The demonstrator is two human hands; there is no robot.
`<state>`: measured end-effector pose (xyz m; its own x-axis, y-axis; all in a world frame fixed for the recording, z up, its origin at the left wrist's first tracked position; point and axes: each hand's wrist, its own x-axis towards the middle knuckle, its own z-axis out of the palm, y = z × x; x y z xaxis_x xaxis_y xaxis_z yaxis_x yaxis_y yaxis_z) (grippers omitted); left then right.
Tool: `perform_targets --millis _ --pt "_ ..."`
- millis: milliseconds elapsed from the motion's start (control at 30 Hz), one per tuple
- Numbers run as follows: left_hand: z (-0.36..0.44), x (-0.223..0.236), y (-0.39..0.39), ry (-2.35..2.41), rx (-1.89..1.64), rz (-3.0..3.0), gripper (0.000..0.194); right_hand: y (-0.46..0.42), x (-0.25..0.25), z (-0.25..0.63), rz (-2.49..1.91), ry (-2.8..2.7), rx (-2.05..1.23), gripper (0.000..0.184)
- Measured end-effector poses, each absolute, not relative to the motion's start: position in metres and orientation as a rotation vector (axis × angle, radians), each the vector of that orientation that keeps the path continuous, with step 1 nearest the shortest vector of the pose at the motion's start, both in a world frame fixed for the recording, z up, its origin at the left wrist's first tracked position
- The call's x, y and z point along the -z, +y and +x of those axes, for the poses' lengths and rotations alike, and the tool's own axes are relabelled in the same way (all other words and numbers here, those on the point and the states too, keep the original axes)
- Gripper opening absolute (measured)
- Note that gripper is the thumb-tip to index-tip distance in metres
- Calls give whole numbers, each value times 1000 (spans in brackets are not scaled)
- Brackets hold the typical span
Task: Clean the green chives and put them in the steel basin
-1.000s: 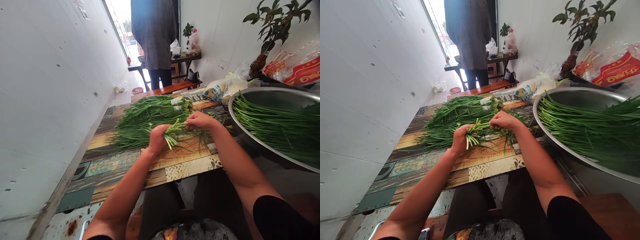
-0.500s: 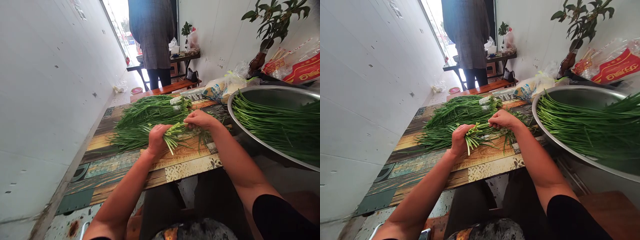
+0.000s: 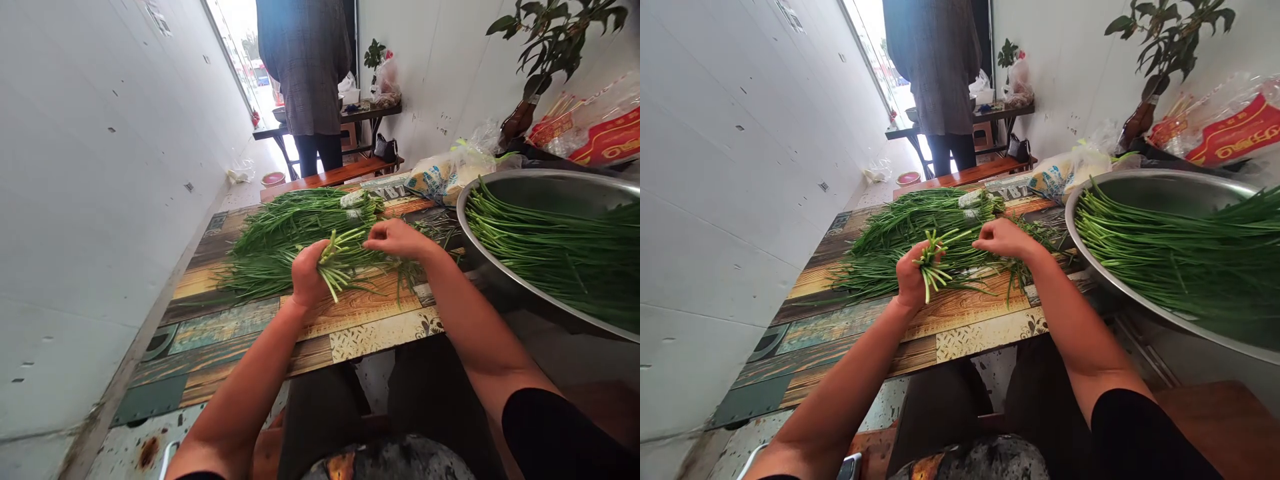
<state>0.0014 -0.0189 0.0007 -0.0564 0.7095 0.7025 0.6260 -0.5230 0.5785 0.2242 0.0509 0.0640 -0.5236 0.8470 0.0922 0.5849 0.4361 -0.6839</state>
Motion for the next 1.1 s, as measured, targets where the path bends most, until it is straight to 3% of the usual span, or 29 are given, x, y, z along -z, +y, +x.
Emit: perform_targets --millis 133,300,433,700,800,1000,1100 --pt "1 3 -16 1513 -1753 1838 26 34 -61 208 -1144 -2869 -911 32" --pt "1 -2 -15 1526 -1750 1888 30 22 -57 193 -1153 -3020 -599 9" --pt "3 -7 -18 1564 -1538 2112 21 27 -62 200 -1007 -2813 -514 8" --pt "5 -13 -20 1566 -1187 2149 24 35 -67 204 -1089 -2272 -748 14" --pt "6 -13 -18 1521 -1208 2147 21 37 -65 204 -1177 -2174 -774 19" --pt "1 -13 -13 1477 -1308 2152 13 42 -67 211 -1086 -1888 -1197 32" --pt "-2 -13 -11 1469 -1311 2120 14 48 -66 216 -1083 -1769 -1185 39"
